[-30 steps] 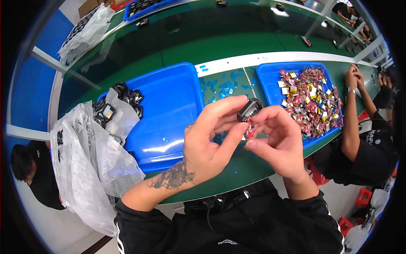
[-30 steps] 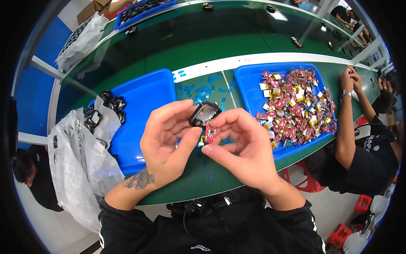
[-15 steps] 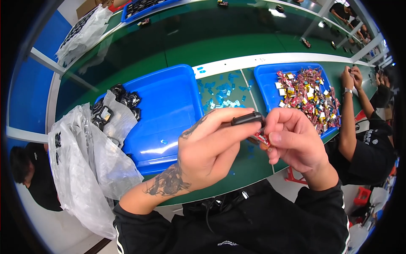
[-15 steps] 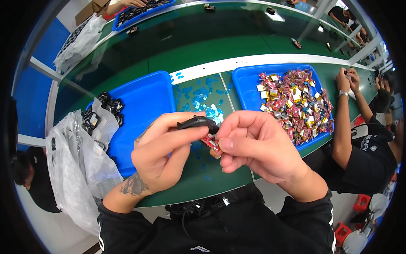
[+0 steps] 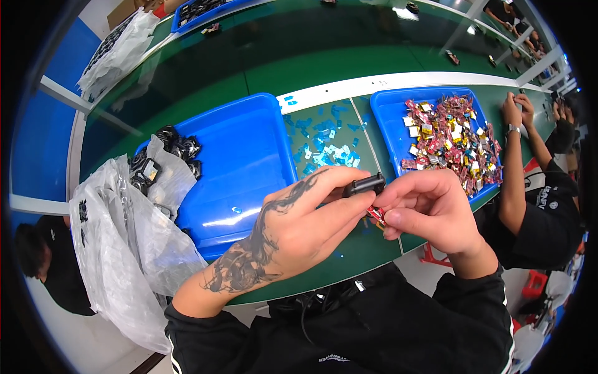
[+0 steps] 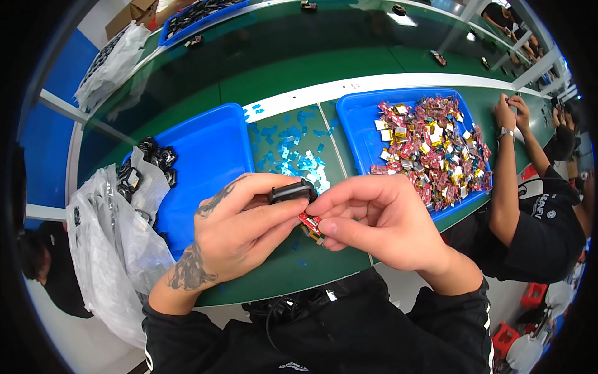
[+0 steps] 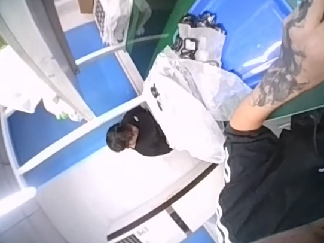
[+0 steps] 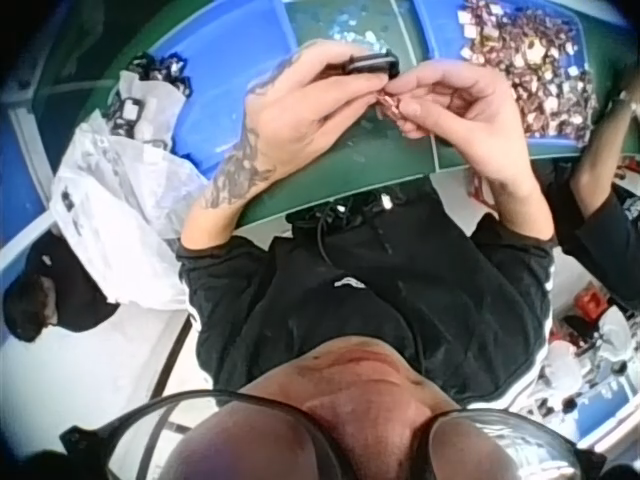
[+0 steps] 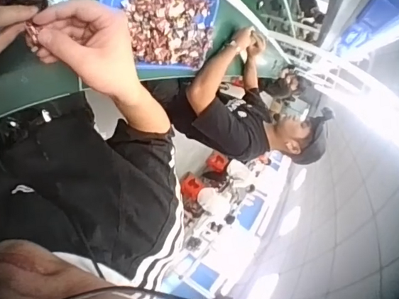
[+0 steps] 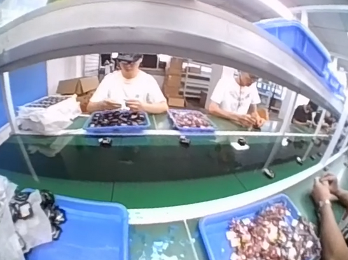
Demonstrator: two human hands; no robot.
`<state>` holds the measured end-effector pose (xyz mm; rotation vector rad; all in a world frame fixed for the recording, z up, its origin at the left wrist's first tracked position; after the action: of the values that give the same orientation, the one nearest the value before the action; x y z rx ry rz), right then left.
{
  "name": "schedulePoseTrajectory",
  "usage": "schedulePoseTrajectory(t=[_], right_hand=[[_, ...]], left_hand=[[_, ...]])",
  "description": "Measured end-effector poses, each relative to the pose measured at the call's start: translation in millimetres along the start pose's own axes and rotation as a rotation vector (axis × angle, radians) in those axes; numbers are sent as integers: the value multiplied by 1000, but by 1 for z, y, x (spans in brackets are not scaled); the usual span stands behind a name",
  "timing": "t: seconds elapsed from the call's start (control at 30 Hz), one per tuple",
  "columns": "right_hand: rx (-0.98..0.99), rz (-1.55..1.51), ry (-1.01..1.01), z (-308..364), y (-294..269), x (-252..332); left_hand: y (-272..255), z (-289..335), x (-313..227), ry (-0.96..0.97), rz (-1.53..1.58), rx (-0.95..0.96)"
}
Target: Assembling small electronic speaker/driver components by fitting parts together at a factory workbench.
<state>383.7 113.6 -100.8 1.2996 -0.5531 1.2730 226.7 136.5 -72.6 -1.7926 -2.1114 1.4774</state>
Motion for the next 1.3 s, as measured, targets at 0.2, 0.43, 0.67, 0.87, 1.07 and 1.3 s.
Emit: schedulePoseTrajectory(t=[0.2,0.43,0.67,0.87,1.07,1.3], right_hand=[[24,36,28,-3,2,-5],[55,46,-104,-2,-9,-11],[-58,179,-191,1,-5,-10],[-236,17,-439,3,-12,-14],[-391,-98,-600,0,-9,-29],[-454,126,-710,8,-5,-27]], left_hand=[[4,0,4,-92,1,92],[30,12,24,-466,328,447],[36,16,29,-580,399,482],[30,12,25,-490,511,229],[38,20,28,-593,740,142],[38,20,27,-554,762,82]])
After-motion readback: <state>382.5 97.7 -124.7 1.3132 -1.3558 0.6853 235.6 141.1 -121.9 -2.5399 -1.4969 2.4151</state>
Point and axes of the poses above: each hand's wrist, its own z-axis away from the middle knuckle, its own y-axis out of the palm, x = y × z, the point moved 7 cm from there along -z, towards the middle knuckle, and after that the axes turned 11 degrees about -z, right-handed, at the moved point
